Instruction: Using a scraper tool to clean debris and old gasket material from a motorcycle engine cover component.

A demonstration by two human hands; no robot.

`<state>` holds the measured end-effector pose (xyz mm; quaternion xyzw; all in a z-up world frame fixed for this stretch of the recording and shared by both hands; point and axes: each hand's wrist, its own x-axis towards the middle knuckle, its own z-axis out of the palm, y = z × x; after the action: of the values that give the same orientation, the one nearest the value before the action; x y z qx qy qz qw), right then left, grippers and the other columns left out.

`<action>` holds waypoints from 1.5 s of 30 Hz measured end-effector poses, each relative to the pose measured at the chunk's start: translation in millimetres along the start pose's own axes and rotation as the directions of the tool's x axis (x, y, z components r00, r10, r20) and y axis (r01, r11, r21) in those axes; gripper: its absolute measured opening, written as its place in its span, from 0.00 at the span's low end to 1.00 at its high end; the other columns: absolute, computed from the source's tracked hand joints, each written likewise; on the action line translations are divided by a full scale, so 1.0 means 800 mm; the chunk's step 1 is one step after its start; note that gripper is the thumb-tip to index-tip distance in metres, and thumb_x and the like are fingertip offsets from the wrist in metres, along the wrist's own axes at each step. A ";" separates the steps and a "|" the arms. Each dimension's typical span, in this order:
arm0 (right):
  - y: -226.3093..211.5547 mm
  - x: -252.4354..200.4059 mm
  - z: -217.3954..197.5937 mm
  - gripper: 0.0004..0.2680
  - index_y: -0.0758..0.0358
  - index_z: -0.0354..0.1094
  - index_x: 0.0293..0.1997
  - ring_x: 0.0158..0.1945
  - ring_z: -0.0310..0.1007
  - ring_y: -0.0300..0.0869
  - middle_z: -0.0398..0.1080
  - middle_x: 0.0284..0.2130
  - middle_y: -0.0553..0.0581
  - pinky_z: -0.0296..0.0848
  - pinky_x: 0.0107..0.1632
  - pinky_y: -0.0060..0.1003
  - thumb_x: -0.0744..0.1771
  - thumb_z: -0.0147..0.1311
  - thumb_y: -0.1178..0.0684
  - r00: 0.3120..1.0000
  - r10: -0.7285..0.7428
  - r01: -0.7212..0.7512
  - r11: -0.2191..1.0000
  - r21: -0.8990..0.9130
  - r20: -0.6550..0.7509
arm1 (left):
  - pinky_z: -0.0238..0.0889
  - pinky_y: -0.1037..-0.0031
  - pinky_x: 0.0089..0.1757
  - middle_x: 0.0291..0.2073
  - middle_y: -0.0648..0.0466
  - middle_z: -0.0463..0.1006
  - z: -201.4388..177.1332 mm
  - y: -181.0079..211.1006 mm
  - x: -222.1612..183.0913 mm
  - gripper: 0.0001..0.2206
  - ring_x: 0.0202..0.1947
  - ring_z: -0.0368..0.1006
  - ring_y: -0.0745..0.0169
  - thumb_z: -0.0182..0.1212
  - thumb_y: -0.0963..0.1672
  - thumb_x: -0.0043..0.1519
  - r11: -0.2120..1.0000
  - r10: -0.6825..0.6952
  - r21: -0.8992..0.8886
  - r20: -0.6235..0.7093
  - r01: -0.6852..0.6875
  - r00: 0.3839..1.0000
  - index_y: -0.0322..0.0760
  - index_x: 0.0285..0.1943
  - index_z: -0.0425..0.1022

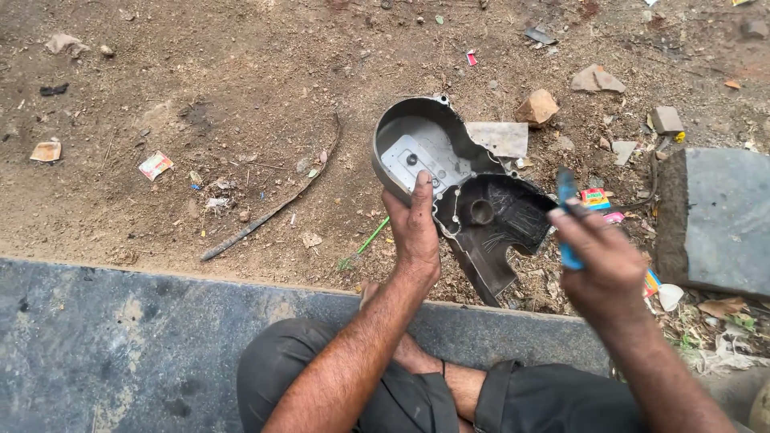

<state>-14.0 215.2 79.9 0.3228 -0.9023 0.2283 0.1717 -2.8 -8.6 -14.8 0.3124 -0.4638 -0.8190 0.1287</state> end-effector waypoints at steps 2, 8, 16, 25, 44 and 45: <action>-0.007 -0.007 0.015 0.15 0.59 0.74 0.58 0.59 0.78 0.56 0.75 0.54 0.70 0.79 0.62 0.45 0.66 0.57 0.67 0.998 -0.059 0.059 0.998 0.014 0.018 | 0.51 0.52 0.68 0.63 0.40 0.58 0.000 0.003 0.000 0.42 0.71 0.55 0.50 0.57 0.58 0.61 1.000 0.000 0.014 -0.001 0.000 1.000 0.36 0.77 0.40; -0.039 -0.017 0.023 0.15 0.63 0.74 0.57 0.57 0.78 0.56 0.75 0.52 0.71 0.79 0.58 0.45 0.65 0.59 0.67 0.999 -0.044 0.043 0.998 0.050 0.026 | 0.51 0.51 0.68 0.63 0.39 0.59 -0.004 0.005 0.001 0.43 0.70 0.56 0.48 0.59 0.58 0.60 0.999 0.044 -0.024 0.001 -0.044 0.999 0.36 0.76 0.40; -0.052 -0.018 -0.028 0.10 0.69 0.71 0.51 0.49 0.81 0.58 0.76 0.45 0.77 0.81 0.51 0.44 0.65 0.58 0.68 0.974 -0.162 0.192 0.960 0.201 -0.158 | 0.64 0.51 0.54 0.63 0.50 0.67 -0.014 0.038 0.017 0.36 0.63 0.62 0.52 0.57 0.54 0.54 0.971 -0.113 -0.219 -0.050 0.100 0.992 0.46 0.74 0.55; 0.033 -0.021 -0.047 0.08 0.67 0.68 0.56 0.39 0.80 0.48 0.76 0.43 0.63 0.81 0.42 0.41 0.73 0.44 0.60 0.544 0.821 -0.194 -0.080 0.978 0.175 | 0.71 0.57 0.53 0.46 0.52 0.81 -0.041 0.032 0.028 0.19 0.49 0.77 0.52 0.61 0.49 0.56 0.856 -0.136 -0.465 0.222 0.227 0.966 0.39 0.54 0.77; 0.012 -0.055 -0.008 0.06 0.69 0.67 0.52 0.37 0.79 0.49 0.74 0.36 0.61 0.80 0.42 0.43 0.75 0.44 0.59 0.532 0.741 -0.241 -0.331 0.912 0.409 | 0.76 0.58 0.45 0.38 0.50 0.81 -0.037 0.043 0.022 0.22 0.41 0.79 0.52 0.62 0.49 0.52 0.894 -0.014 -0.441 0.146 0.078 0.989 0.34 0.54 0.75; 0.009 -0.053 -0.008 0.06 0.69 0.68 0.53 0.37 0.79 0.48 0.74 0.36 0.60 0.81 0.42 0.44 0.75 0.44 0.59 0.521 0.745 -0.239 -0.342 0.909 0.418 | 0.76 0.58 0.45 0.38 0.49 0.80 -0.036 0.043 0.021 0.22 0.41 0.79 0.51 0.62 0.49 0.53 0.902 0.005 -0.429 0.139 0.056 0.990 0.33 0.54 0.74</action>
<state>13.5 245.0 63.9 -0.1588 -0.4485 0.8773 -0.0635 -0.2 -54.9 -3.1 0.2253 -0.2745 -0.9224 0.1519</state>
